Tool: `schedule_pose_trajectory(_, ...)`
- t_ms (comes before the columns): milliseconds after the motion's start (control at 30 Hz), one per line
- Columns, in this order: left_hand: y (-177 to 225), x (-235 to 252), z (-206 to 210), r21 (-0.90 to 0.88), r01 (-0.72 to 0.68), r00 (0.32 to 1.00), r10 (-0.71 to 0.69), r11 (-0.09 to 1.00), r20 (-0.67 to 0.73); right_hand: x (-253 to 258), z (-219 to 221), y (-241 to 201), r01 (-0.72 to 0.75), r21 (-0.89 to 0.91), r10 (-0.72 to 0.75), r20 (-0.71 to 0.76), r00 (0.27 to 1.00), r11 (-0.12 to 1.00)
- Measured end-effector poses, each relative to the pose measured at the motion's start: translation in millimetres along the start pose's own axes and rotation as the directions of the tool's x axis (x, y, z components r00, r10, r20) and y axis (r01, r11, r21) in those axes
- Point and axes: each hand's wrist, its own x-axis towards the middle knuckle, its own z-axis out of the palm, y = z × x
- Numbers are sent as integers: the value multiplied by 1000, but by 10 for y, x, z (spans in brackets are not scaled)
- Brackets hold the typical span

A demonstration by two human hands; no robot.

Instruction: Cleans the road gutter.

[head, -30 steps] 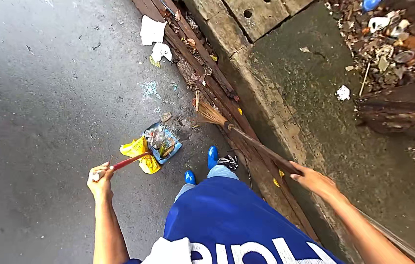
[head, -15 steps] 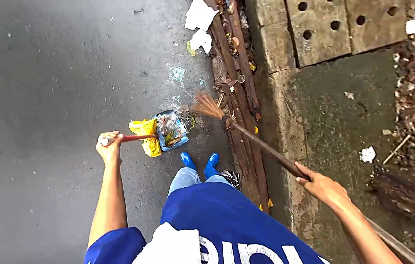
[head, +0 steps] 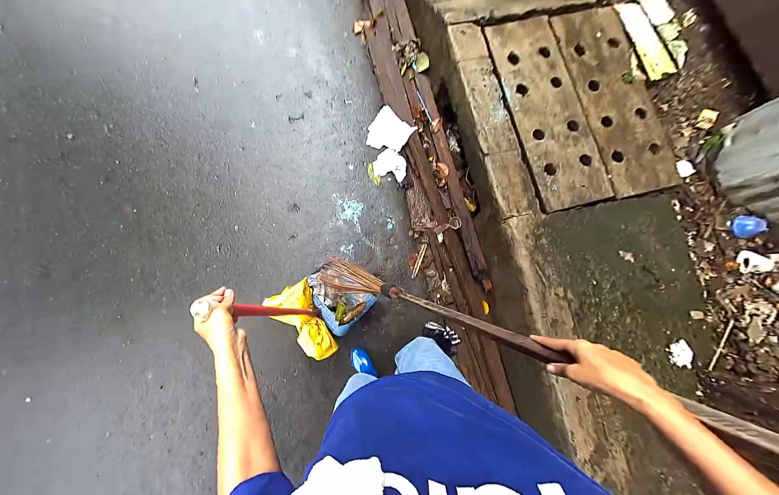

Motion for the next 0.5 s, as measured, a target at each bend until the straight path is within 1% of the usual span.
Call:
schedule_pose_trajectory(67, 174, 182, 76, -7, 17, 1000, -17, 1000, 0, 19, -199, 24, -31, 71, 34, -33, 999, 997)
schedule_pose_trajectory(133, 375, 343, 225, -8, 20, 1000, -20, 1000, 0, 173, -387, 7, -51, 157, 67, -98, 993, 986)
schedule_pose_trajectory(200, 539, 487, 416, -24, -3, 1000, 3, 1000, 0, 405, -623, -82, -68, 218, 107, -174, 979, 974)
schedule_pose_trajectory(267, 660, 641, 640, -51, -27, 999, 26, 998, -18, 733, -899, -300, -96, 232, 151, -231, 961, 968)
schedule_pose_trajectory(333, 778, 781, 925, -70, -51, 998, 49, 996, -29, 1210, -1176, -672, -137, 235, 200, -269, 942, 962)
schedule_pose_trajectory(400, 840, 914, 1229, -66, -64, 997, 62, 996, -45, 1824, -1302, -1129, -174, 241, 239, -279, 930, 955)
schedule_pose_trajectory(433, 889, 992, 1428, -62, -76, 996, 73, 995, -46, 2192, -1354, -1340, -180, 239, 243, -267, 933, 954)
schedule_pose_trajectory(500, 990, 1135, 1872, -41, -95, 995, 93, 995, -43, 2773, -1565, -1572, -137, 202, 170, -158, 973, 970)
